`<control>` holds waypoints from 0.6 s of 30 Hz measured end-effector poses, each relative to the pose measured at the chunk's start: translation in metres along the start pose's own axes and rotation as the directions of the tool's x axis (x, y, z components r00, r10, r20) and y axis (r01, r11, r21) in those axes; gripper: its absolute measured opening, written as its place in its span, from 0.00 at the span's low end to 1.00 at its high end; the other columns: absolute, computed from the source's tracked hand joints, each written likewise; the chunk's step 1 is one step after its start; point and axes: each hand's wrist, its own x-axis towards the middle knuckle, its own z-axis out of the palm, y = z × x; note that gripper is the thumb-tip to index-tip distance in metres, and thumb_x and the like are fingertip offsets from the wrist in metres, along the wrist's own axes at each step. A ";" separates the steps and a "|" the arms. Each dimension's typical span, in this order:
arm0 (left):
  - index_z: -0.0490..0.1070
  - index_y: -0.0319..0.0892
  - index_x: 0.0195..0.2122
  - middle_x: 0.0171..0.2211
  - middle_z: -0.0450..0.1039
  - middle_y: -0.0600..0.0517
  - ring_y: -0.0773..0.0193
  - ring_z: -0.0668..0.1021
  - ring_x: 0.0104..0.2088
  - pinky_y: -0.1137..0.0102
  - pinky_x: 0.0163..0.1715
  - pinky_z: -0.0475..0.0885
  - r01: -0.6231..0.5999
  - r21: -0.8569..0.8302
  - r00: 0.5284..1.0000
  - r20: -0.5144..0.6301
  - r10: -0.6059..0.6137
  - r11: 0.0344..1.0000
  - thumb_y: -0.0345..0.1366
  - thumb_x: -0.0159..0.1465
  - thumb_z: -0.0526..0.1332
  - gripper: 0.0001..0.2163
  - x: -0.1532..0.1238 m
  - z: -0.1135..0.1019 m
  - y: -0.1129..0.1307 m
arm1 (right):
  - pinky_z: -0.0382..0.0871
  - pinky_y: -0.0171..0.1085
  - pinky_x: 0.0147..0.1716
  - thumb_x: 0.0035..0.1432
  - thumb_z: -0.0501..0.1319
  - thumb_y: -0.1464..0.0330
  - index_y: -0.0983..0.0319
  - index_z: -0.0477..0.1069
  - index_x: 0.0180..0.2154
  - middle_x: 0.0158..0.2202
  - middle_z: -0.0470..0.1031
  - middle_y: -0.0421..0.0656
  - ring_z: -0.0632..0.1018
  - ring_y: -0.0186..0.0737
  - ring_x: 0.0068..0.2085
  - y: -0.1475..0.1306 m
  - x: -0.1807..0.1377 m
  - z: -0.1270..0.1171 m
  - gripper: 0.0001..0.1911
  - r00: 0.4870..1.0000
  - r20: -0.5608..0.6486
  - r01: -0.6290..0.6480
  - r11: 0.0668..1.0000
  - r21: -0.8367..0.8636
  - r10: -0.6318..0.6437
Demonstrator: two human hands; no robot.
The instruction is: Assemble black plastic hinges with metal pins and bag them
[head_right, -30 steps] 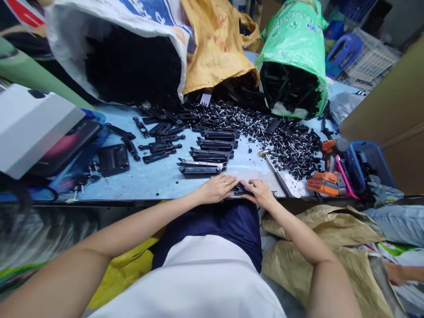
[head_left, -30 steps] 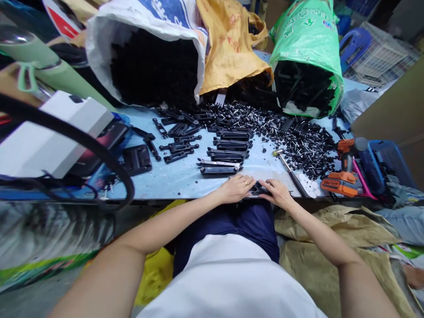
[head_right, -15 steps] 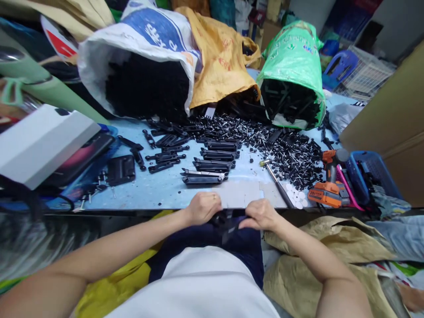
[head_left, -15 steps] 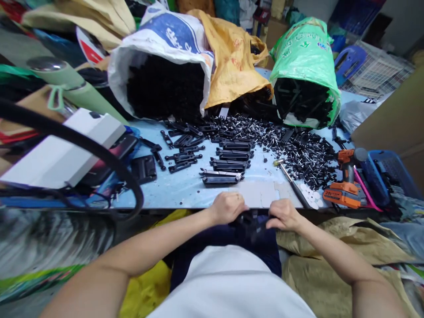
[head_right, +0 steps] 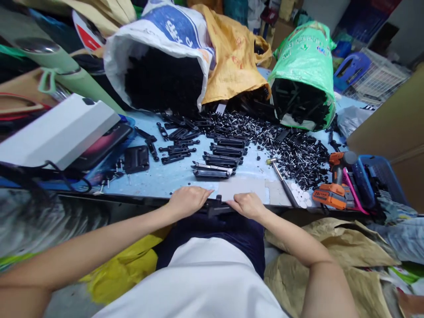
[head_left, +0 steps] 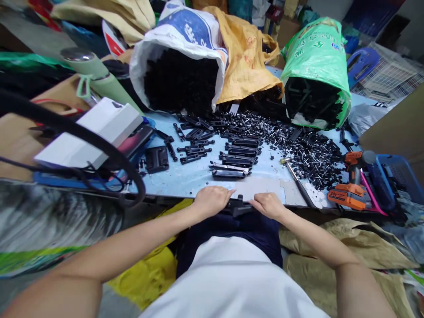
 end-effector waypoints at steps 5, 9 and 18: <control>0.76 0.33 0.28 0.26 0.76 0.39 0.52 0.79 0.29 0.67 0.25 0.69 0.226 0.202 0.950 0.172 -0.262 0.953 0.43 0.67 0.42 0.26 0.016 -0.004 0.003 | 0.59 0.36 0.29 0.56 0.49 0.46 0.65 0.67 0.41 0.34 0.72 0.50 0.73 0.43 0.35 -0.011 0.022 -0.011 0.29 0.996 0.057 -0.047 0.935 -0.352 0.072; 0.76 0.34 0.31 0.28 0.77 0.39 0.51 0.79 0.31 0.65 0.28 0.70 0.218 0.174 0.947 0.200 -0.252 0.960 0.43 0.67 0.40 0.27 0.019 -0.009 0.009 | 0.62 0.39 0.34 0.54 0.58 0.54 0.67 0.64 0.42 0.36 0.70 0.50 0.70 0.45 0.38 -0.019 0.036 -0.015 0.23 0.987 0.113 0.154 0.897 -0.415 -0.117; 0.76 0.35 0.30 0.28 0.77 0.40 0.50 0.79 0.32 0.65 0.28 0.69 0.240 0.153 0.944 0.193 -0.267 0.959 0.44 0.67 0.39 0.28 0.021 -0.004 0.001 | 0.65 0.40 0.36 0.51 0.61 0.60 0.68 0.65 0.41 0.35 0.69 0.49 0.70 0.45 0.38 -0.001 0.044 -0.007 0.20 0.965 0.083 0.263 0.899 -0.351 -0.250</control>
